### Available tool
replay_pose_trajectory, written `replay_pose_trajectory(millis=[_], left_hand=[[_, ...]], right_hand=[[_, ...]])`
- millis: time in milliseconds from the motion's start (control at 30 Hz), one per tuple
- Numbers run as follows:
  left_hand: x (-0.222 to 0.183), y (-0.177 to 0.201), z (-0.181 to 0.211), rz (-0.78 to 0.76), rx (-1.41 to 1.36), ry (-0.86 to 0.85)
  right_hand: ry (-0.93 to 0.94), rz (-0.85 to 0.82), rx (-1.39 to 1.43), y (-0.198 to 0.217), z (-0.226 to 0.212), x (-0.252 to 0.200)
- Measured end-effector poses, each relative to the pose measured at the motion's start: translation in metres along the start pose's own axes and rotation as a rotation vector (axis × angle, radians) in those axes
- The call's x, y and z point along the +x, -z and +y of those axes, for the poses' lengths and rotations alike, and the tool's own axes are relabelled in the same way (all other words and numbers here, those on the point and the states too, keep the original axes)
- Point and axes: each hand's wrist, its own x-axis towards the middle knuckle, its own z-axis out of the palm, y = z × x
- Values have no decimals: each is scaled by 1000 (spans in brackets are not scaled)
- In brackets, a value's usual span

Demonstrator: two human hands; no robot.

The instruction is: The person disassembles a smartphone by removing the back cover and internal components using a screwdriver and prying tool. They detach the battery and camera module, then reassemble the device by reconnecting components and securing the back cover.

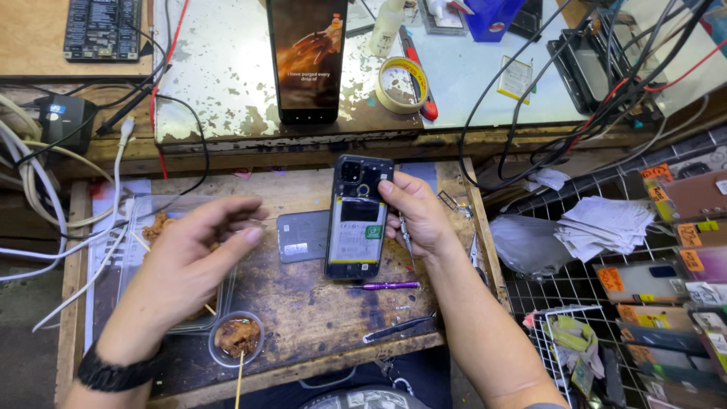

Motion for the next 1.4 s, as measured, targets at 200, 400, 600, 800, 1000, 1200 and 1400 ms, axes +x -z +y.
replay_pose_trajectory(millis=[200,400,600,800,1000,1200,1400], left_hand=[[31,-30,-1,-261,-339,52],[40,-35,-8,-281,-343,59],[37,-20,-13,-87,-379,47],[31,-7,3,21,-312,-52],[7,9,31,117,-257,-207],[-2,7,32,188,-362,-228],[3,-1,22,66,-356,-106]], right_hand=[[-113,21,-69,-32,1,5],[-43,22,-189,-44,6,20],[202,271,-90,-20,-12,12],[102,236,-310,-14,-14,8],[93,155,-469,-23,-1,-1],[271,-247,-771,-40,9,-9],[73,-83,-481,-50,9,-11]])
